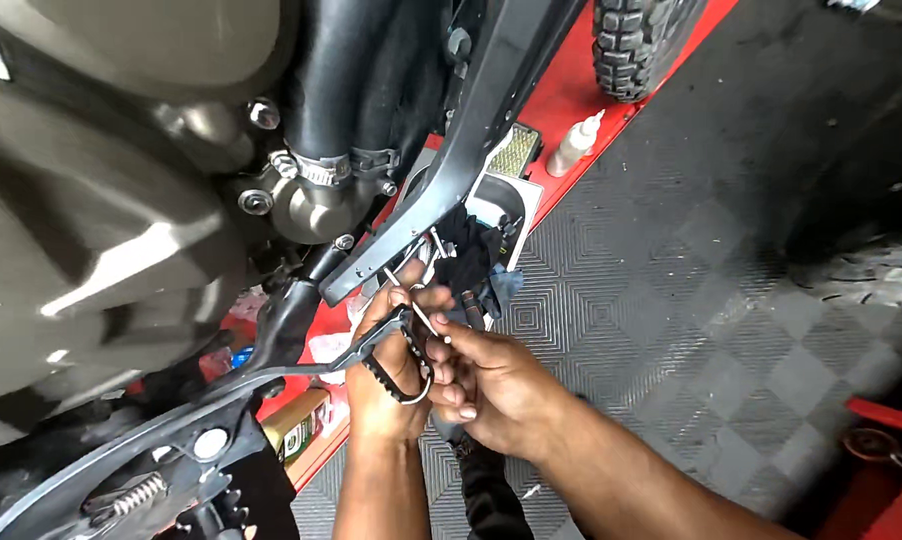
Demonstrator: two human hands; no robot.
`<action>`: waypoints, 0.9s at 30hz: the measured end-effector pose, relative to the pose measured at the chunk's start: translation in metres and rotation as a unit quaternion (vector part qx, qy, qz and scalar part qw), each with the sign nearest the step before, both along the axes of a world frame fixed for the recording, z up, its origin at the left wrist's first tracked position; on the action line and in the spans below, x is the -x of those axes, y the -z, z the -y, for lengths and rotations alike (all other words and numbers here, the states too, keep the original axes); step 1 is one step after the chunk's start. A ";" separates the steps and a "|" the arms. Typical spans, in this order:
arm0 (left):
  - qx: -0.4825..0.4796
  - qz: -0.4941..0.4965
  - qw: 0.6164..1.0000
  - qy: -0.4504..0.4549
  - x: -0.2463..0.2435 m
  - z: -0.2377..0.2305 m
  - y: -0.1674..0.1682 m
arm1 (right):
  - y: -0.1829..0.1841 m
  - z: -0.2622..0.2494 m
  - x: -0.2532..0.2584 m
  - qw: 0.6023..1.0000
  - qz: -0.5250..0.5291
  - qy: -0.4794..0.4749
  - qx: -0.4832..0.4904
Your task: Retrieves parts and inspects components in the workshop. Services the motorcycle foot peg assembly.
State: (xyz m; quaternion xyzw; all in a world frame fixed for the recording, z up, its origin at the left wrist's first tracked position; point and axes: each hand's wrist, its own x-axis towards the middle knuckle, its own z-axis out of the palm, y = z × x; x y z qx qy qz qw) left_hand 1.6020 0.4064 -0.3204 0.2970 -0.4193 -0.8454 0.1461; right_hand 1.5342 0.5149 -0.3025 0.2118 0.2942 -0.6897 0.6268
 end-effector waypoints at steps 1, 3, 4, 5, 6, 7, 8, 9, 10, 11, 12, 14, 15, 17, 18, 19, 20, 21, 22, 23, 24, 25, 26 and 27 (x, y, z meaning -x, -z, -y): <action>0.000 0.005 1.000 -0.014 0.001 0.000 -0.002 | -0.002 0.000 0.000 1.000 -0.017 -0.013 -0.008; 0.033 0.033 0.998 -0.051 0.004 -0.002 -0.003 | -0.002 -0.004 -0.003 0.978 -0.179 -0.048 -0.093; 0.048 0.037 0.995 -0.073 0.005 -0.003 -0.001 | 0.000 -0.008 -0.006 0.945 -0.287 -0.055 -0.144; 0.062 0.033 0.994 -0.089 0.007 -0.003 0.000 | 0.004 -0.012 -0.009 0.899 -0.392 -0.047 -0.190; 0.069 0.030 0.992 -0.102 0.010 -0.004 0.001 | 0.009 -0.016 -0.013 0.839 -0.494 -0.028 -0.225; 0.071 0.033 0.990 -0.113 0.012 -0.005 0.002 | 0.015 -0.021 -0.016 0.766 -0.598 -0.006 -0.237; 0.070 0.038 0.989 -0.126 0.014 -0.005 0.003 | 0.021 -0.024 -0.016 0.677 -0.696 0.001 -0.239; 0.068 0.045 0.988 -0.132 0.016 -0.005 0.003 | 0.026 -0.025 -0.014 0.595 -0.767 -0.005 -0.241; 0.067 0.054 0.987 -0.136 0.018 -0.005 0.002 | 0.029 -0.023 -0.011 0.535 -0.809 -0.012 -0.244; 0.064 0.062 0.986 -0.142 0.019 -0.005 0.000 | 0.032 -0.020 -0.010 0.511 -0.824 -0.013 -0.245; 0.062 0.068 0.985 -0.146 0.020 -0.005 -0.001 | 0.034 -0.018 -0.010 0.518 -0.819 -0.010 -0.244; 0.064 0.075 0.983 -0.158 0.022 -0.006 -0.003 | 0.028 -0.010 -0.012 0.626 -0.743 -0.003 -0.237; 0.057 0.079 0.982 -0.160 0.022 -0.006 -0.004 | 0.021 -0.007 -0.013 0.709 -0.667 -0.011 -0.226; 0.030 0.077 0.987 -0.141 0.019 -0.004 -0.004 | 0.004 -0.001 -0.009 0.871 -0.458 -0.021 -0.177; 0.015 0.064 0.991 -0.116 0.015 -0.003 -0.003 | -0.002 0.001 -0.007 0.935 -0.327 -0.006 -0.136; -0.001 0.048 0.996 -0.080 0.009 -0.001 -0.003 | -0.006 0.003 -0.004 0.976 -0.193 0.021 -0.095; -0.013 0.035 0.998 -0.044 0.003 0.000 -0.004 | -0.008 0.004 -0.001 0.994 -0.084 0.039 -0.059; -0.023 0.020 0.999 -0.023 0.000 0.001 -0.004 | -0.009 0.005 0.002 0.998 -0.020 0.042 -0.030; -0.024 0.015 0.999 -0.026 -0.001 0.002 -0.005 | -0.009 0.004 0.003 0.999 -0.007 0.033 -0.016; -0.018 0.013 0.999 -0.039 -0.001 0.002 -0.004 | -0.009 0.003 0.003 0.998 -0.048 0.016 -0.027; -0.008 0.007 0.998 -0.057 0.000 0.003 -0.001 | -0.010 0.001 0.001 0.988 -0.138 -0.007 -0.065; 0.012 0.003 0.997 -0.074 0.002 0.002 0.001 | -0.009 -0.003 -0.001 0.956 -0.266 -0.034 -0.119; 0.031 -0.004 0.995 -0.091 0.005 0.001 0.003 | -0.007 -0.008 -0.003 0.900 -0.399 -0.044 -0.171; 0.049 -0.004 0.993 -0.107 0.008 0.000 0.004 | -0.003 -0.013 -0.006 0.836 -0.508 -0.030 -0.205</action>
